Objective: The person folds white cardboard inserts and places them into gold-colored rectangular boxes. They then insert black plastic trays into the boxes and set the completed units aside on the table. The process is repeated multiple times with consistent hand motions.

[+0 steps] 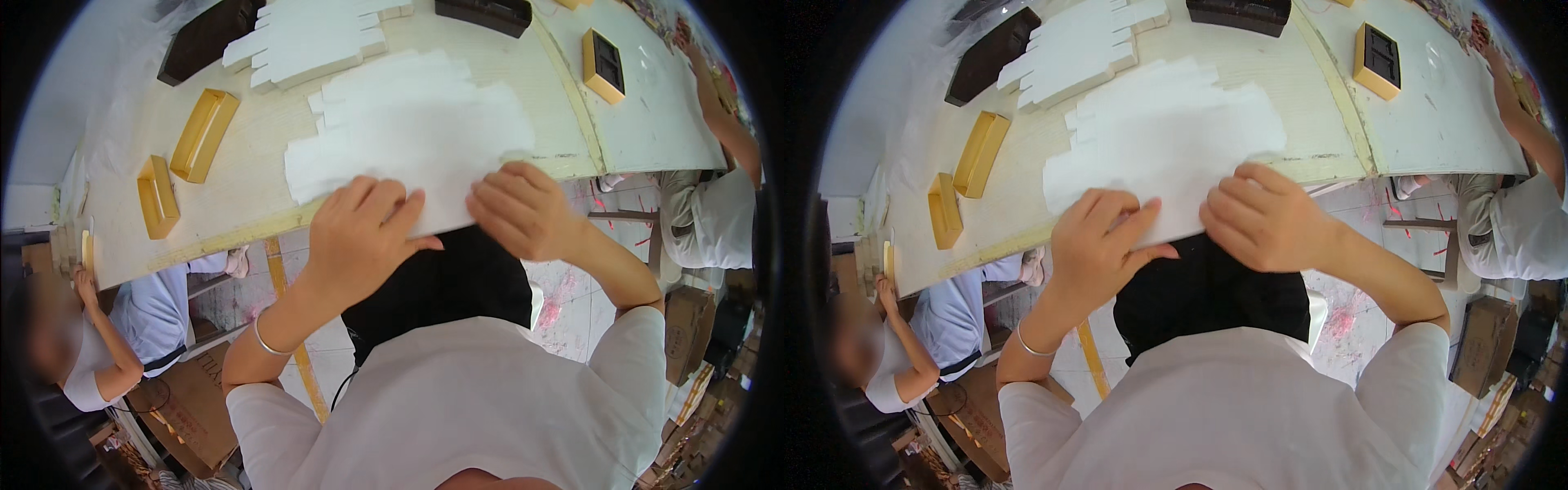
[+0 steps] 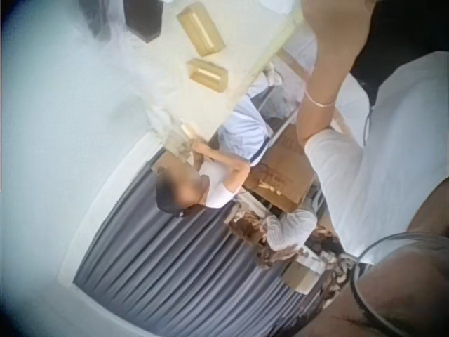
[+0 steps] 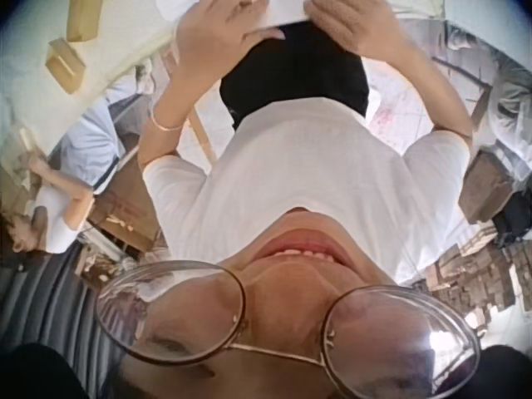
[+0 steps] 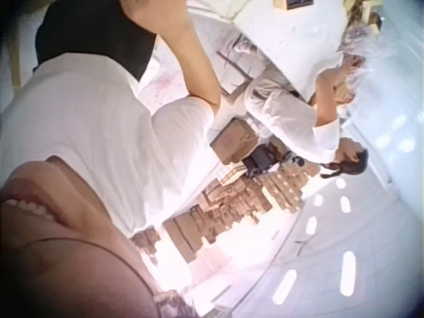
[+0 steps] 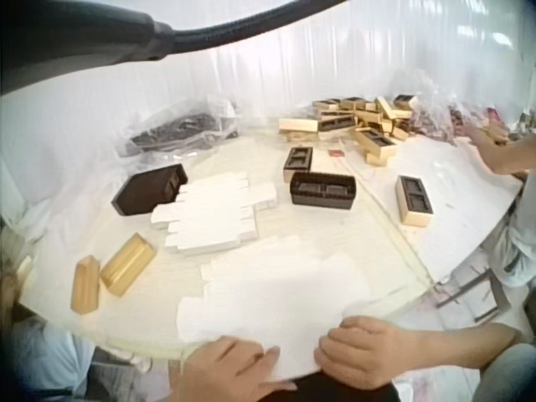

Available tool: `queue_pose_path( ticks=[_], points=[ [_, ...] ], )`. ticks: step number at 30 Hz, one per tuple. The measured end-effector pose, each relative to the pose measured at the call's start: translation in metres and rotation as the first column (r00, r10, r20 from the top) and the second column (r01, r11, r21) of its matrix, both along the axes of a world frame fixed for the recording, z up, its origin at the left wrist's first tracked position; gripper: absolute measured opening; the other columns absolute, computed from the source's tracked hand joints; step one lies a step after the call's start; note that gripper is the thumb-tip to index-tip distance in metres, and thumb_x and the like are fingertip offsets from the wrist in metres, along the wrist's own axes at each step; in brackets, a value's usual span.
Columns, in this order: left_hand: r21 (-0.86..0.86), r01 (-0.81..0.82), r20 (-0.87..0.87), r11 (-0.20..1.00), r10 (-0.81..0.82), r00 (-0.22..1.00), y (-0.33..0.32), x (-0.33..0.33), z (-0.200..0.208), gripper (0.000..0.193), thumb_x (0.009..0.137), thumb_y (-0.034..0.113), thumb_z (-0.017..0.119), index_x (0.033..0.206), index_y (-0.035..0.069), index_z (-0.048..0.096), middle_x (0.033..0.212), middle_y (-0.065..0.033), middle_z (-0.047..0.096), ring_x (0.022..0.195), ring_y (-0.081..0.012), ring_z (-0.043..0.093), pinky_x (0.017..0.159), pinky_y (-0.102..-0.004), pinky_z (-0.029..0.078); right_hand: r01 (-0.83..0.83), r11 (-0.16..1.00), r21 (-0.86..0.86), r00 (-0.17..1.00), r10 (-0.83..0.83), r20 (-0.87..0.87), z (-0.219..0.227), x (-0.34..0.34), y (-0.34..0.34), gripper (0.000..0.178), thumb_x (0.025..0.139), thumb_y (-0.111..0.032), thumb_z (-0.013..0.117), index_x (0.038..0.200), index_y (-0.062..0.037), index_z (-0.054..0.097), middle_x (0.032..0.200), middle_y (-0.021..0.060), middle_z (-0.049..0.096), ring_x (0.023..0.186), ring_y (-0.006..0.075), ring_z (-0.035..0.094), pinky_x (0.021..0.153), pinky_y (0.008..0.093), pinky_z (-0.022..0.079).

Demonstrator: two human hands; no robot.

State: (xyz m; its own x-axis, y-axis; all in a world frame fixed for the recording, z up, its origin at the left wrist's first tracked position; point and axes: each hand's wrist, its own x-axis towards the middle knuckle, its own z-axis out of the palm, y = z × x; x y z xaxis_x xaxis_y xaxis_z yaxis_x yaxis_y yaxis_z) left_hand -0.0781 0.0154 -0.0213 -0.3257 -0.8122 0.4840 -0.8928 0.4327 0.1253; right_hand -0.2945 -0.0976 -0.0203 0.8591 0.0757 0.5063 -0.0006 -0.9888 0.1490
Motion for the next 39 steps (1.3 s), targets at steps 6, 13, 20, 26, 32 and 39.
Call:
queue_pose_path(
  ticks=[6, 13, 20, 26, 32, 39],
  points=[
    [-0.204, 0.062, 0.147, 0.977, -0.033, 0.989, -0.004, 0.012, 0.007, 0.023, 0.077, 0.012, 0.065, 0.1, 0.01, 0.065, 0.098, -0.0038, 0.062, 0.085, -0.0208, 0.057, 0.07, -0.0297, 0.049, -0.018, 0.998, 0.065, 0.995, 0.012, 0.094, 0.003, 0.003, -0.004, 0.024, 0.065, -0.001, 0.065, 0.088, 0.0035, 0.063, 0.09, 0.014, 0.063, 0.08, 0.0292, 0.062, 0.073, 0.0378, 0.051],
    [-0.59, 0.025, -0.028, 0.807, -0.052, 0.998, -0.038, 0.027, 0.028, 0.022, 0.081, 0.012, 0.067, 0.103, 0.015, 0.065, 0.105, -0.008, 0.066, 0.083, -0.0227, 0.062, 0.064, -0.0294, 0.053, 0.176, 0.898, 0.403, 0.83, -0.356, 0.429, 0.077, -0.044, -0.031, 0.018, 0.087, 0.006, 0.053, 0.104, 0.0075, 0.059, 0.097, 0.0154, 0.065, 0.086, 0.0242, 0.062, 0.076, 0.0337, 0.049],
    [-0.519, -0.339, -0.358, 0.785, 0.16, 0.92, -0.017, 0.091, 0.075, 0.018, 0.08, -0.002, 0.066, 0.098, 0.002, 0.069, 0.084, -0.007, 0.071, 0.069, -0.014, 0.066, 0.061, -0.0216, 0.051, -0.115, 0.81, 0.574, 0.323, -0.516, 0.793, 0.096, -0.14, -0.094, 0.022, 0.092, -0.001, 0.053, 0.11, 0.0118, 0.057, 0.098, 0.0136, 0.063, 0.086, 0.0161, 0.059, 0.074, 0.0263, 0.047],
    [-0.756, -0.279, -0.269, 0.593, 0.107, 0.957, -0.071, 0.127, 0.115, 0.024, 0.078, -0.006, 0.065, 0.098, 0.007, 0.072, 0.095, -0.0046, 0.072, 0.082, -0.0134, 0.067, 0.071, -0.0263, 0.052, 0.377, 0.919, 0.113, 0.712, -0.366, 0.599, 0.029, -0.058, -0.042, 0.02, 0.092, -0.006, 0.052, 0.108, 0.0036, 0.059, 0.101, 0.0154, 0.065, 0.086, 0.0276, 0.062, 0.079, 0.0394, 0.047],
    [-0.247, -0.153, 0.113, 0.957, 0.186, 0.976, -0.092, 0.112, 0.034, 0.035, 0.078, 0.031, 0.07, 0.107, 0.011, 0.066, 0.11, -0.0095, 0.065, 0.104, -0.0272, 0.059, 0.092, -0.0408, 0.044, 0.037, 0.98, 0.197, 0.976, -0.078, 0.205, -0.025, -0.007, -0.002, 0.021, 0.074, -0.008, 0.07, 0.093, -0.0027, 0.061, 0.099, 0.0109, 0.066, 0.089, 0.0271, 0.06, 0.072, 0.0393, 0.045],
    [0.196, 0.055, -0.188, 0.979, -0.018, 0.982, -0.01, 0.013, 0.021, 0.039, 0.078, 0.024, 0.071, 0.114, 0.011, 0.061, 0.078, -0.0108, 0.062, 0.07, -0.0259, 0.06, 0.073, -0.0333, 0.046, 0.174, 0.589, 0.789, 0.938, -0.344, 0.05, 0.0, 0.014, 0.0, 0.016, 0.076, -0.001, 0.067, 0.09, -0.0051, 0.061, 0.079, 0.0084, 0.06, 0.076, 0.0287, 0.059, 0.069, 0.0354, 0.045]
  ],
)
